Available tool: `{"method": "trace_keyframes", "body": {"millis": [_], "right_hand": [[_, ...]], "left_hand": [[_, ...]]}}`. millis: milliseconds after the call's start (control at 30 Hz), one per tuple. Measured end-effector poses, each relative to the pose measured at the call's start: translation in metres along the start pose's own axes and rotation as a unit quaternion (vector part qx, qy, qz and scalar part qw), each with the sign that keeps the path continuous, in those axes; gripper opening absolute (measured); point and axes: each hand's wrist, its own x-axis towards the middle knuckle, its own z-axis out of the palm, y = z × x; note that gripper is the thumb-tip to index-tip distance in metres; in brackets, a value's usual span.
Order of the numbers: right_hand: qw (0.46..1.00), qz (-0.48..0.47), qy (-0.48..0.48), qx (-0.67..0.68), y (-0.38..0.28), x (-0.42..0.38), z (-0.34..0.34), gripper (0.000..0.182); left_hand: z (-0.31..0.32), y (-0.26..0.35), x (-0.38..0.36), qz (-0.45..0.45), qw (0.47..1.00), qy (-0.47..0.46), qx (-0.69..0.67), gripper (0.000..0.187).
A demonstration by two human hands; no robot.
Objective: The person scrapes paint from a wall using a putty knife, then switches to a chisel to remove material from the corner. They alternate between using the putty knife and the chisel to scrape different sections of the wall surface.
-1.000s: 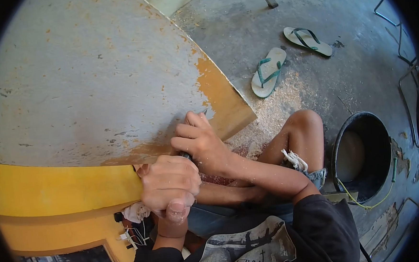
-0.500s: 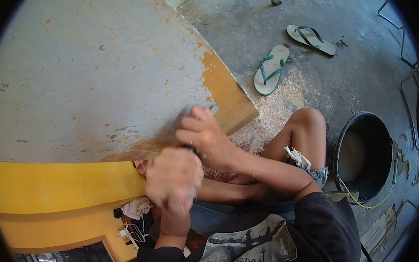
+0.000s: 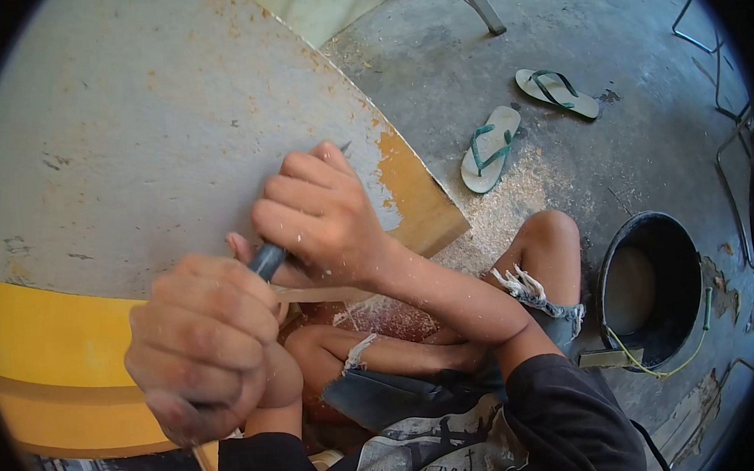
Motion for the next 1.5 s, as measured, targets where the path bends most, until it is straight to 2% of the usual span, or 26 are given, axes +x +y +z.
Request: {"method": "trace_keyframes", "body": {"millis": [133, 333, 400, 433, 533, 733, 867, 1033, 1067, 1100, 1133, 1167, 1200, 1300, 1433, 1500], "right_hand": [[0.999, 0.021, 0.039, -0.024, 0.004, 0.002, 0.002, 0.027], [0.995, 0.029, 0.096, 0.016, 0.003, 0.008, 0.004, 0.024], [0.995, 0.020, 0.093, -0.017, 0.012, 0.002, -0.001, 0.024], [0.989, 0.021, 0.135, -0.054, 0.019, -0.006, 0.001, 0.025], [0.989, 0.048, 0.109, -0.085, 0.028, -0.027, -0.011, 0.024], [0.989, 0.007, 0.145, 0.024, 0.005, 0.001, -0.002, 0.028], [0.996, 0.022, 0.082, -0.027, 0.011, -0.014, -0.009, 0.035], [0.995, 0.005, 0.097, 0.006, -0.012, 0.008, -0.014, 0.034], [0.995, 0.005, 0.098, 0.008, -0.004, 0.002, -0.015, 0.034], [0.995, 0.029, 0.087, -0.027, 0.009, -0.008, -0.016, 0.034], [0.994, 0.049, 0.074, -0.062, 0.018, -0.017, -0.016, 0.035], [0.994, 0.060, 0.072, -0.058, 0.015, -0.014, -0.019, 0.033], [0.993, 0.059, 0.075, -0.064, 0.014, -0.011, -0.019, 0.033], [0.995, 0.025, 0.094, 0.006, -0.005, -0.001, -0.019, 0.032], [0.994, 0.065, 0.075, -0.047, 0.012, -0.020, -0.017, 0.034], [0.994, 0.049, 0.091, -0.025, 0.003, -0.012, -0.015, 0.034]], "left_hand": [[-0.002, -0.005, 0.008, -0.036, 0.998, -0.003, -0.044, 0.051], [0.008, -0.002, 0.016, -0.025, 0.999, -0.002, -0.040, 0.050], [0.010, -0.011, 0.011, -0.034, 0.999, 0.004, -0.037, 0.049], [0.013, -0.018, 0.005, -0.041, 0.998, 0.009, -0.036, 0.049], [0.023, -0.039, -0.007, -0.054, 0.997, 0.021, -0.045, 0.048], [0.029, -0.007, 0.004, 0.007, 1.000, 0.000, 0.021, 0.052], [0.025, -0.014, -0.003, -0.014, 1.000, 0.016, -0.021, 0.050], [0.025, 0.004, 0.006, 0.008, 0.999, -0.015, -0.049, 0.049], [0.025, -0.001, -0.002, -0.015, 0.991, 0.007, 0.133, 0.049], [0.027, -0.002, -0.006, -0.039, 0.949, 0.031, 0.313, 0.048], [0.029, -0.005, -0.006, -0.038, 0.947, 0.035, 0.317, 0.048], [0.032, -0.015, -0.001, -0.028, 0.988, 0.025, 0.147, 0.048], [0.033, -0.022, 0.002, -0.022, 0.999, 0.009, -0.031, 0.048], [0.037, -0.019, 0.000, -0.019, 0.999, 0.005, -0.048, 0.050], [0.034, -0.025, 0.000, -0.039, 0.997, 0.036, -0.052, 0.051], [0.040, -0.008, 0.001, -0.024, 0.998, 0.027, -0.051, 0.051]]}}
